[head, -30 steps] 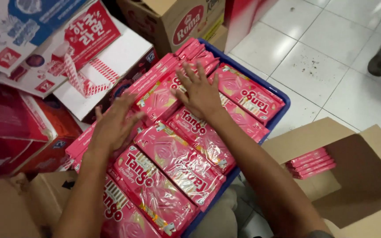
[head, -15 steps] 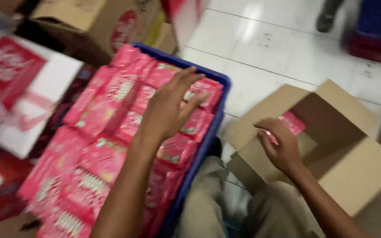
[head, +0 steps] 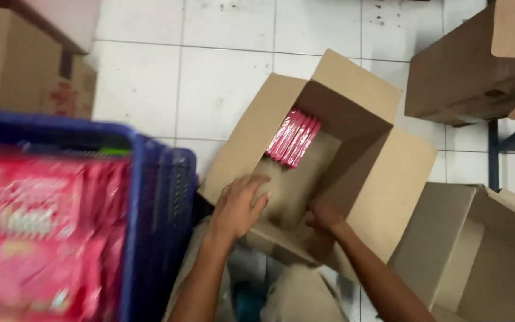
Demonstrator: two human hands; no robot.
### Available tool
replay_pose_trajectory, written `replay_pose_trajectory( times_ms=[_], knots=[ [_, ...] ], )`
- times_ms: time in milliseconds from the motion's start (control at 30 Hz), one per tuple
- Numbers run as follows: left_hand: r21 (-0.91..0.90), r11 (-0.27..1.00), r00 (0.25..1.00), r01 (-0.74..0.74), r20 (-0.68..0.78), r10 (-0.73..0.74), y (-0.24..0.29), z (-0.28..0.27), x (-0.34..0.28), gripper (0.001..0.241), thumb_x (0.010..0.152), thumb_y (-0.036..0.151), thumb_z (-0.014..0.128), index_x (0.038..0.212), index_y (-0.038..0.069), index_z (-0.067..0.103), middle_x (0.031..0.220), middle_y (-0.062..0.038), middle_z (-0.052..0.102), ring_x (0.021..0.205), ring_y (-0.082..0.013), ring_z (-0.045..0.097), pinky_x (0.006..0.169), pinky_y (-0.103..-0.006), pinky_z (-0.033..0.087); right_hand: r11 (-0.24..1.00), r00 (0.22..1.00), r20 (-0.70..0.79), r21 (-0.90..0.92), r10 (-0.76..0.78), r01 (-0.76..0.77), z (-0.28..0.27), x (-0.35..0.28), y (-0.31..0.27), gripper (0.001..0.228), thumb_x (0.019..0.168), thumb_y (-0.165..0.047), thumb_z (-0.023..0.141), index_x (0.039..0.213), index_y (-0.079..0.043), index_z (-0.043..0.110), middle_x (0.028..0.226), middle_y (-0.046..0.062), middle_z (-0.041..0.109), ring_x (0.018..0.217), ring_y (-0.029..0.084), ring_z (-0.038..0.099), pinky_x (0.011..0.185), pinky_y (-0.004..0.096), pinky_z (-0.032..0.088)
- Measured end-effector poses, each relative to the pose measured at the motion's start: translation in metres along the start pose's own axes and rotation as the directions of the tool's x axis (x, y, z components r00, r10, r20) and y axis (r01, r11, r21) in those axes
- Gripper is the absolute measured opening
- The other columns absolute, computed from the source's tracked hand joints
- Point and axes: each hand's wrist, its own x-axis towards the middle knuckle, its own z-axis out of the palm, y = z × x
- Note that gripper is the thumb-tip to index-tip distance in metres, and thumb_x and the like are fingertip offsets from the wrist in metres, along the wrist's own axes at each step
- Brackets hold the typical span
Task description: Packing pink snack packs from a blue plastic crate into a cardboard box and arranging them neatly.
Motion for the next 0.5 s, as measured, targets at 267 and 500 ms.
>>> replay_pose_trajectory(
  times_ms=[267, 500],
  knots=[
    [0.358, 0.933, 0.974, -0.040, -0.195, 0.116, -0.084, 0.082, 0.030, 0.032, 0.095, 0.031, 0.054, 0.125, 0.019, 0.055, 0.121, 0.000, 0.057, 0.123, -0.0254, 0.044, 0.106, -0.0511, 0.033, 0.985, 0.973, -0.189, 0.131, 0.136, -0.112, 0.039, 0.162, 0.073, 0.035, 0.088, -0.032, 0.062, 0.118, -0.014, 0.067, 0.114, 0.013, 0.070, 0.109, 0.033, 0.065, 0.092, 0.047, 0.054],
    [0.607, 0.791, 0.893, 0.077, -0.395, 0.217, -0.084, 0.107, 0.035, 0.033, 0.090, 0.042, 0.061, 0.112, 0.019, 0.064, 0.109, 0.002, 0.060, 0.113, -0.0210, 0.046, 0.105, -0.0456, 0.034, 0.849, 0.817, -0.432, 0.513, 0.383, -0.127, 0.048, 0.203, 0.047, 0.025, 0.077, -0.025, 0.068, 0.098, -0.013, 0.071, 0.095, 0.007, 0.074, 0.093, 0.021, 0.069, 0.085, 0.033, 0.052]
  ],
)
